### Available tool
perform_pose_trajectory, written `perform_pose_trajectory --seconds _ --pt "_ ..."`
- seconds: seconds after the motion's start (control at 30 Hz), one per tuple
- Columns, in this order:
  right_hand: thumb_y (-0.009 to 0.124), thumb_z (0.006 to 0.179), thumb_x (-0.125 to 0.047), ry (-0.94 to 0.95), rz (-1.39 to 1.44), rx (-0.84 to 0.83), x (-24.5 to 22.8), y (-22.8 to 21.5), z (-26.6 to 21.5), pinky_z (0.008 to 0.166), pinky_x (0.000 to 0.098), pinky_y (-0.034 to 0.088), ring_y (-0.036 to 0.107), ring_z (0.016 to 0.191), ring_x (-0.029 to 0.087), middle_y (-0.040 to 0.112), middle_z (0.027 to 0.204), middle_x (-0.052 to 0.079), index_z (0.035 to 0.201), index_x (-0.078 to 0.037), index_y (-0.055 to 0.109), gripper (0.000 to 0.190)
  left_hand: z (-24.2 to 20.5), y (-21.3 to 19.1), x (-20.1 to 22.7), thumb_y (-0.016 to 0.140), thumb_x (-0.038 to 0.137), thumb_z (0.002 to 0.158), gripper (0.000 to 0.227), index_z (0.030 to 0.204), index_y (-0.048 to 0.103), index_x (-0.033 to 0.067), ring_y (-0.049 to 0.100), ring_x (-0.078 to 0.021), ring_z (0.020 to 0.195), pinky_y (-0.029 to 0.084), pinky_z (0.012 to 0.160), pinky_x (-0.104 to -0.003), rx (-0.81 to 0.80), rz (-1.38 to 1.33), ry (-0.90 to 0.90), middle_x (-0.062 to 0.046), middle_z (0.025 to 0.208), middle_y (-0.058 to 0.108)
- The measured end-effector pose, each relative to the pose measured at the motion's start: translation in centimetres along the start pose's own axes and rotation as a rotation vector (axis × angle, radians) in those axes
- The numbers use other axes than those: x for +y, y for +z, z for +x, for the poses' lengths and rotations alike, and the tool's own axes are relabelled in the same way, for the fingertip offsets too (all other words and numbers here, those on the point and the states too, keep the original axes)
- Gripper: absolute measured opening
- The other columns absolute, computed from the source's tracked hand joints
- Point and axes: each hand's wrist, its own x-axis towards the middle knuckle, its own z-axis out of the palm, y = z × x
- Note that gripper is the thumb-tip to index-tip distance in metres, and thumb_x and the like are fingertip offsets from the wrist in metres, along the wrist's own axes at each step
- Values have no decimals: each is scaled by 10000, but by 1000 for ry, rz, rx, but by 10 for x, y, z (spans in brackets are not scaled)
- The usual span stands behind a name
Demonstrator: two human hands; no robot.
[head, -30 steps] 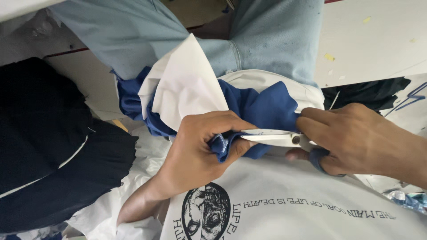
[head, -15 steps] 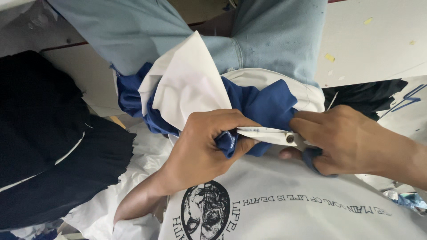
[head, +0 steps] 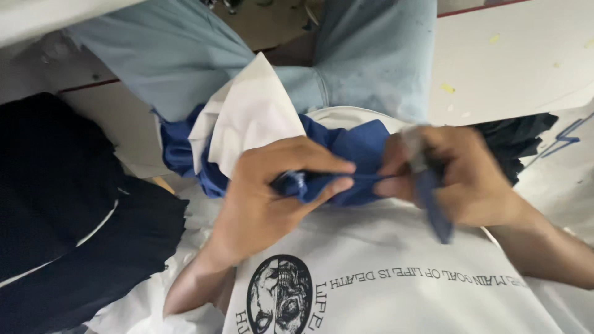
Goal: The person uses scissors to trim the edges of a blue piece of fabric held in their lap. They repeatedly adjust the fabric and make small cuts along the seams and edges.
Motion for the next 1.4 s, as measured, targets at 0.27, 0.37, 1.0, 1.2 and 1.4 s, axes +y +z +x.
perform_pose_trajectory --seconds 0.27,0.37,1.0,1.2,1.4 --pt "776 792 -84 -153 298 70 13 2 -31 608 295 438 552 642 153 631 731 32 867 -95 645 152 -3 -4 13 785 27 911 138 1035 747 74 733 -170 915 591 857 -259 -83 -207 -56 -76 985 772" --pt "686 829 -363 -250 1 -27 16 -15 -33 734 339 548 600 793 204 566 861 67 1000 -36 619 375 0 6 11 761 47 923 94 1012 749 74 718 -164 891 572 831 -259 -85 -207 -90 -72 965 770" --pt "837 822 -536 -247 -536 -284 34 -6 -39 408 391 360 484 426 249 492 631 4 763 -130 502 530 -8 14 -4 770 36 907 87 986 734 47 729 -157 862 579 808 -237 -64 -175 -156 -78 933 759" --pt "826 816 -527 -236 -564 -278 38 -4 -40 415 417 376 549 464 281 551 683 11 877 -123 549 494 -7 14 -3 774 58 904 78 978 749 49 723 -149 827 569 768 -223 -46 -151 -178 -79 913 762" --pt "807 857 -503 -162 -453 -334 40 -3 -42 440 409 382 488 442 252 504 641 3 856 -130 547 455 -7 15 -1 768 18 902 86 979 747 50 700 -142 803 553 749 -223 -54 -135 -171 -71 884 749"
